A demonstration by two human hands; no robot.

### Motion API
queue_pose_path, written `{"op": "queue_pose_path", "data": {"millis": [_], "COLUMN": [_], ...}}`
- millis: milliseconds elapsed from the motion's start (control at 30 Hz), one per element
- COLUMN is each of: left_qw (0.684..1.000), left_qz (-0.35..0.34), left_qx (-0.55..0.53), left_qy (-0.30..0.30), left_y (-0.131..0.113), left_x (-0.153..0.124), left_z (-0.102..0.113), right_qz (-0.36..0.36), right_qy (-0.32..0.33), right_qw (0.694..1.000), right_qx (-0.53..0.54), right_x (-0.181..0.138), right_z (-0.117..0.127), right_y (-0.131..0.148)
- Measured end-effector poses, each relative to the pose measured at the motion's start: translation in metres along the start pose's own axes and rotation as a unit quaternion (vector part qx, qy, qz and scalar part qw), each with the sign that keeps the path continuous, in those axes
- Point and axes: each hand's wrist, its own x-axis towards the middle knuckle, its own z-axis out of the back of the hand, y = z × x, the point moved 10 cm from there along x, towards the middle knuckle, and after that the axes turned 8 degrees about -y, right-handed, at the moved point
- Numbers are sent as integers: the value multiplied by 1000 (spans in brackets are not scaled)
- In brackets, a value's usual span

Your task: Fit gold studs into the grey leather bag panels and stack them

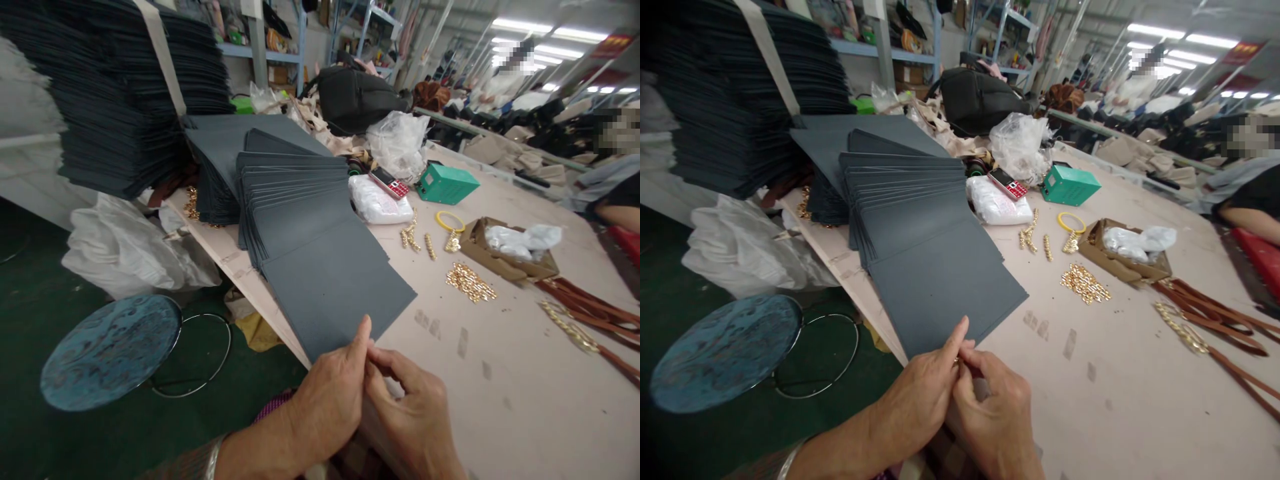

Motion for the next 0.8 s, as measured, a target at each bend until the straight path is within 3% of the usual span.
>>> {"op": "queue_pose_path", "data": {"millis": [300, 467, 533, 600, 700, 800], "left_qw": [1000, 986, 966, 948, 940, 925], "left_qz": [15, 91, 153, 204, 256, 302], "left_qx": [-6, -112, -181, -220, -204, -210], "left_qy": [-2, -82, -105, -105, -99, -90], "left_y": [3, 13, 23, 33, 51, 70], "left_x": [-5, -6, -15, -29, -56, -79], "left_z": [2, 31, 42, 48, 53, 46], "right_qz": [-69, -95, -50, 48, 175, 194], "right_qy": [27, 60, 50, 58, 121, 175], "right_qw": [996, 989, 996, 997, 966, 946], "right_qx": [41, 92, 53, -28, -146, -190], "right_x": [-1, 14, 27, 38, 37, 26], "right_z": [-11, -20, -25, -37, -62, -57], "right_y": [-6, -11, -12, -6, 1, -3]}}
